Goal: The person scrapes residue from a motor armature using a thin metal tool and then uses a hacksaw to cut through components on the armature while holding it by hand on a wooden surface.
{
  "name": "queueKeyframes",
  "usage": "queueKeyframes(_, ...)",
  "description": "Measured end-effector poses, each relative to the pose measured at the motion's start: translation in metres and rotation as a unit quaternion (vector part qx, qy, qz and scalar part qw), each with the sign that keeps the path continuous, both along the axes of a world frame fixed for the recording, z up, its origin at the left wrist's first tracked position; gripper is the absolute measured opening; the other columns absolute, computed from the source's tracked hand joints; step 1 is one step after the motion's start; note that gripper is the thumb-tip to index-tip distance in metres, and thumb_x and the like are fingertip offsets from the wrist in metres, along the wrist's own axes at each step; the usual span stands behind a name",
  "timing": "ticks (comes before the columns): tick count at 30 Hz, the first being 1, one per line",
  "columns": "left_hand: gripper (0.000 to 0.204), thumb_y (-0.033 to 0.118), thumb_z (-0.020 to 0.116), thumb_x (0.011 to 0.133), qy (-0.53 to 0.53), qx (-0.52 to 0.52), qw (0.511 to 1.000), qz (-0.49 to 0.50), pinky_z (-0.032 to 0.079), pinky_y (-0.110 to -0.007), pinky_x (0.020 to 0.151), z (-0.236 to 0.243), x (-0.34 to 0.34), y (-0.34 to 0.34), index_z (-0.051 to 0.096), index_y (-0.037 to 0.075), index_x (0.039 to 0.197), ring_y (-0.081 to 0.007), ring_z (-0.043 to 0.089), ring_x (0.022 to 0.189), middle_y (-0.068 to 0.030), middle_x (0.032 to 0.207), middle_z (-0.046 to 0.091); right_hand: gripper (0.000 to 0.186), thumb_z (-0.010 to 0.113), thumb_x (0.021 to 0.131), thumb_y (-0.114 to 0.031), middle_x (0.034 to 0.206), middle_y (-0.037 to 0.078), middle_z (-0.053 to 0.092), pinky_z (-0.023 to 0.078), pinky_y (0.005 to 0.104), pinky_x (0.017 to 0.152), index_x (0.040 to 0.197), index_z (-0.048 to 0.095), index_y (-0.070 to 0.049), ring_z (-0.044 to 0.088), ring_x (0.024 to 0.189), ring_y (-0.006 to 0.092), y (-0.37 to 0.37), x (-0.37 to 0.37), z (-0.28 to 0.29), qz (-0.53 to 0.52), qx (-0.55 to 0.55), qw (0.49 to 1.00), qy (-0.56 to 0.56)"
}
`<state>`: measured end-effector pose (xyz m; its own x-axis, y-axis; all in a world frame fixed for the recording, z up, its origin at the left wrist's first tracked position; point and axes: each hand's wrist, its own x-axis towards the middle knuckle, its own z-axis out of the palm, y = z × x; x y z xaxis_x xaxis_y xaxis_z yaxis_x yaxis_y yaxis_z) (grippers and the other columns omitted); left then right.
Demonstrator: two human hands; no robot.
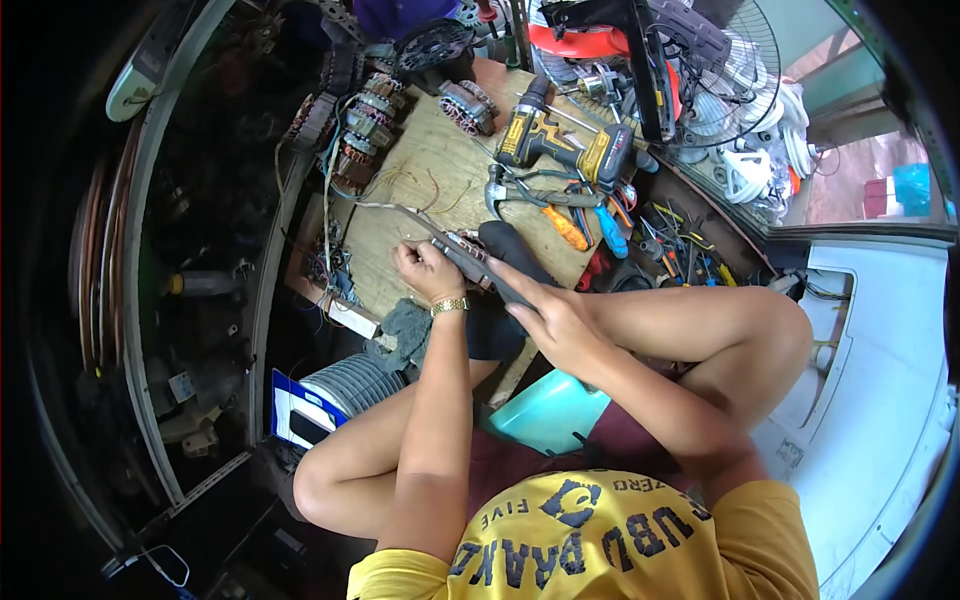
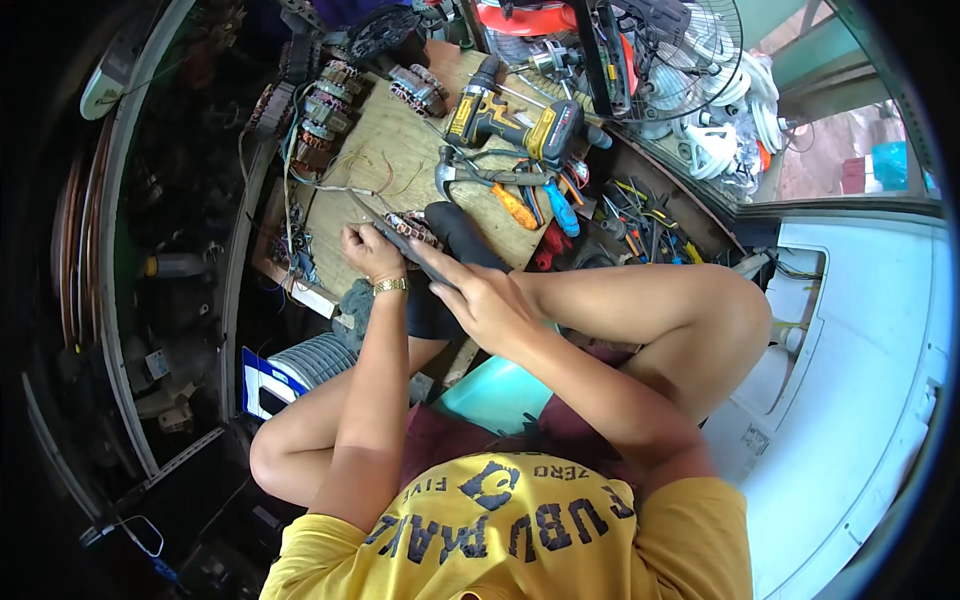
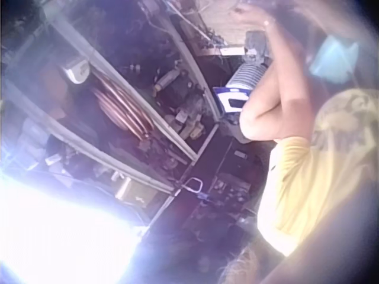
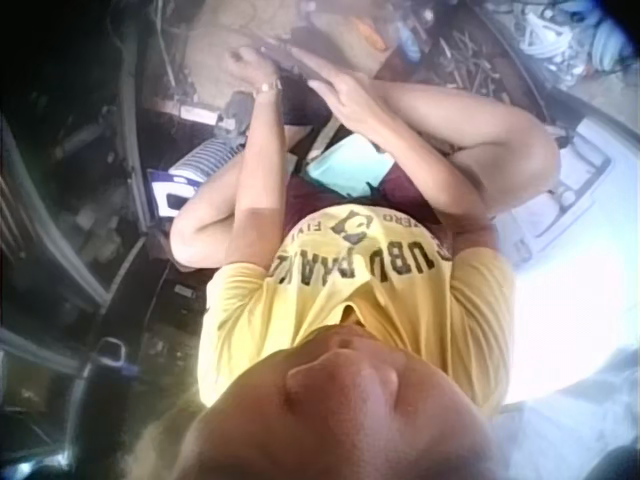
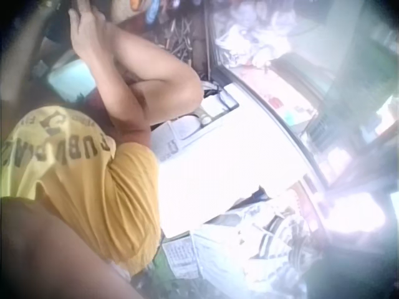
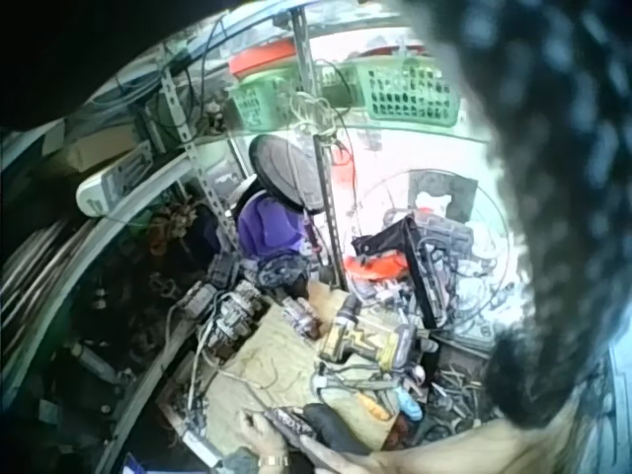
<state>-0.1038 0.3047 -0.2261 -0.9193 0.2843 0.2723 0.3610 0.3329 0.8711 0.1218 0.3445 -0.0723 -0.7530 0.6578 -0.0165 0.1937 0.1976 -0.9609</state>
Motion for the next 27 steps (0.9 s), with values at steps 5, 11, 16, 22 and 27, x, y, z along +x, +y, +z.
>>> queueKeyframes(5, 0.012, 0.003, 0.051, 0.086, -0.033, 0.027, 0.999, -0.009, 0.04, -0.046, 0.077, -0.004, 0.006, -0.002, 0.048, -0.003, 0.076, -0.0355, 0.049, 0.08, -0.0185, 0.082, 0.051, 0.058, 0.066, 0.092, 0.001, 0.102, 0.02, 0.07, 0.055, 0.0387, 0.078, 0.147, 0.052, -0.011, 0.068, 0.085, 0.0323, -0.01, 0.062, 0.052, 0.029, 0.048, 0.998, -0.002)
queueKeyframes(11, 0.014, 0.004, 0.053, 0.085, -0.04, 0.056, 0.998, 0.007, 0.041, -0.043, 0.073, 0.004, 0.014, 0.018, 0.047, -0.002, 0.075, -0.031, 0.048, 0.076, -0.0159, 0.078, 0.049, 0.046, 0.061, 0.095, 0.001, 0.126, 0.022, 0.067, 0.054, 0.0399, 0.094, 0.14, 0.056, -0.005, 0.068, 0.111, 0.0376, 0.015, -0.003, -0.037, -0.019, 0.046, 0.998, 0.033)
queueKeyframes(16, 0.013, 0.003, 0.054, 0.085, 0.004, 0.047, 0.999, 0.013, 0.041, -0.043, 0.073, 0.004, 0.006, 0.016, 0.048, -0.002, 0.075, -0.0309, 0.048, 0.075, -0.0155, 0.078, 0.049, 0.051, 0.06, 0.095, 0.001, 0.13, 0.02, 0.065, 0.053, 0.037, 0.096, 0.145, 0.052, -0.007, 0.066, 0.115, 0.0387, 0.012, -0.009, -0.028, -0.024, 0.028, 0.999, 0.036)
queueKeyframes(22, 0.016, 0.005, 0.052, 0.088, 0.05, 0.064, 0.996, 0.02, 0.041, -0.038, 0.068, -0.002, 0.007, 0.009, 0.048, 0.0, 0.074, -0.0211, 0.044, 0.069, -0.01, 0.074, 0.049, 0.052, 0.062, 0.094, 0.001, 0.122, 0.022, 0.068, 0.054, 0.0399, 0.088, 0.144, 0.054, -0.008, 0.068, 0.106, 0.04, -0.007, 0.067, 0.036, 0.055, 0.069, 0.994, -0.069)
queueKeyframes(27, 0.013, 0.005, 0.052, 0.087, 0.01, 0.033, 0.999, 0.025, 0.04, -0.041, 0.069, -0.004, 0.008, 0.006, 0.048, -0.001, 0.076, -0.0257, 0.046, 0.071, -0.0123, 0.074, 0.05, 0.049, 0.062, 0.094, 0.001, 0.121, 0.023, 0.068, 0.054, 0.0417, 0.088, 0.142, 0.056, -0.008, 0.069, 0.106, 0.0398, 0.014, 0.007, -0.037, -0.006, 0.07, 0.997, 0.026)
